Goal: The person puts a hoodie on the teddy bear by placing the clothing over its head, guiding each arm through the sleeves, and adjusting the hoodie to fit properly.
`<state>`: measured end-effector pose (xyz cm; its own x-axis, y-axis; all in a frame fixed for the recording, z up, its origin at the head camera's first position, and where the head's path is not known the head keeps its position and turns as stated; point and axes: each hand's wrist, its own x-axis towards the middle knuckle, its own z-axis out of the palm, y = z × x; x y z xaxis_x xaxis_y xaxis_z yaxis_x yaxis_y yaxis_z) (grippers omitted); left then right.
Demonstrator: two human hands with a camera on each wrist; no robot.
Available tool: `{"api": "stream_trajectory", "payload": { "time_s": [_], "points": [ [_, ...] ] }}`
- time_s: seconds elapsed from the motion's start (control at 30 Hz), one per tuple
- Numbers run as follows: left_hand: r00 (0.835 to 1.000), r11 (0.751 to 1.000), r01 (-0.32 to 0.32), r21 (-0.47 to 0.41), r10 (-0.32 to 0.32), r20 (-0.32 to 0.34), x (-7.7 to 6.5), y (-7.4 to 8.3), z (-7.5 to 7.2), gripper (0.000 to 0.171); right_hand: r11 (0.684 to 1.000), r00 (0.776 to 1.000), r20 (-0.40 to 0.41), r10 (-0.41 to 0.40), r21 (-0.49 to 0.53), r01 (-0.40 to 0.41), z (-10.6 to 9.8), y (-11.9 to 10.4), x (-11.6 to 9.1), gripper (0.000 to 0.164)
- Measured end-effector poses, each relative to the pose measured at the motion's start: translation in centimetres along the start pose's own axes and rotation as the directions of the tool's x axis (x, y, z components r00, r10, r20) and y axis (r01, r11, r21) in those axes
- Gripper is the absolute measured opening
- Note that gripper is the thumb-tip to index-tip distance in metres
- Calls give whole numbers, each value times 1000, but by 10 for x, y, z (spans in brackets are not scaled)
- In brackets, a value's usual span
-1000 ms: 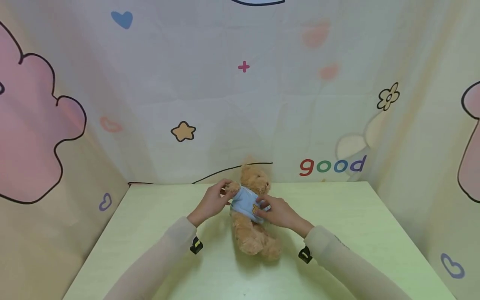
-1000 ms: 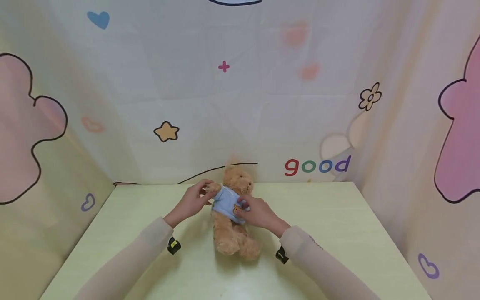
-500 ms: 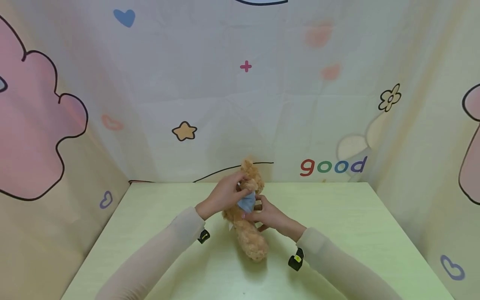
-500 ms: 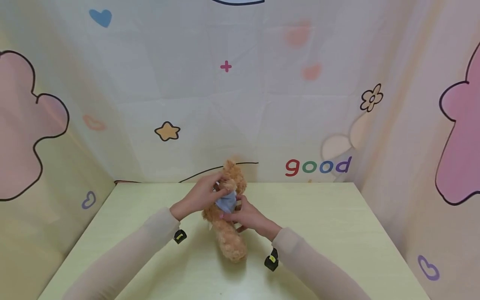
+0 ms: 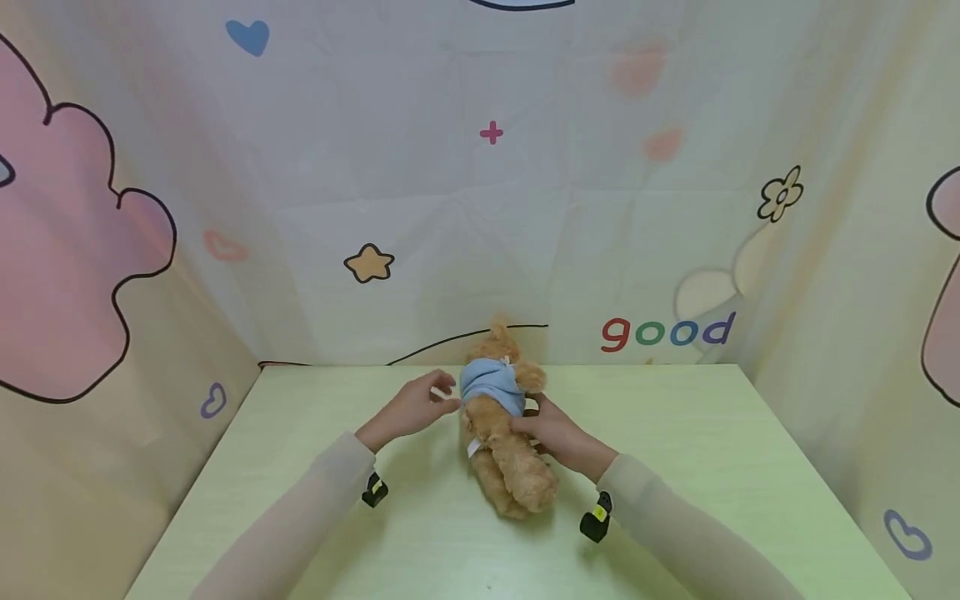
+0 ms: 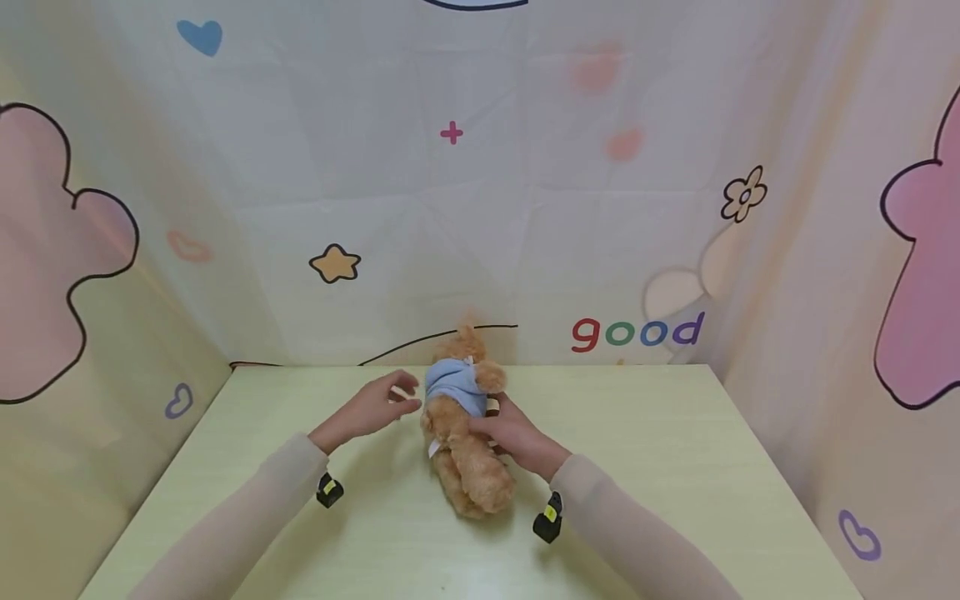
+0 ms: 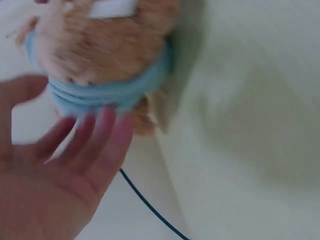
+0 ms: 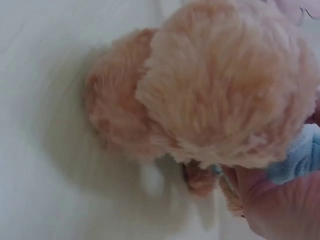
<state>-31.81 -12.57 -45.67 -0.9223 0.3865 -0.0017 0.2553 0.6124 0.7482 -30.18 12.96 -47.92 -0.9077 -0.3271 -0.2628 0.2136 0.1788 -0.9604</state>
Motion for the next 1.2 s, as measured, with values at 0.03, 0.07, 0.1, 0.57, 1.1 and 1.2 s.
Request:
{"api": "stream_trajectory", "payload": {
  "time_s": [0.03, 0.07, 0.1, 0.57, 1.1, 1.2],
  "points": [
    [997, 999, 42, -11, -41, 66, -2, -6, 1, 36, 999, 1000, 12, 8, 54, -9, -2, 2, 1, 78],
    [989, 997, 74, -25, -71, 130, -4, -10, 2, 39, 994, 999, 30, 17, 109, -20, -3, 3, 2, 77],
    [978, 995, 98, -33, -90, 189, -5, -14, 4, 42, 986, 998, 50, 23, 163, -31, -4, 5, 3, 76],
    [992, 968, 86, -237, -61, 114, -5, -14, 40, 48, 830, 979, -185, -83, -556, -34, -24, 12, -20, 34],
    [983, 964, -182, 194, 178, 38, 13, 17, 36, 64, 606, 934, 40, -354, -752, 261, -48, -15, -8, 51],
    [982, 922, -190, 337, 182, 55, 17, 18, 42, 68, 603, 955, 55, -291, -764, 228, -51, -12, 1, 49]
  ]
}}
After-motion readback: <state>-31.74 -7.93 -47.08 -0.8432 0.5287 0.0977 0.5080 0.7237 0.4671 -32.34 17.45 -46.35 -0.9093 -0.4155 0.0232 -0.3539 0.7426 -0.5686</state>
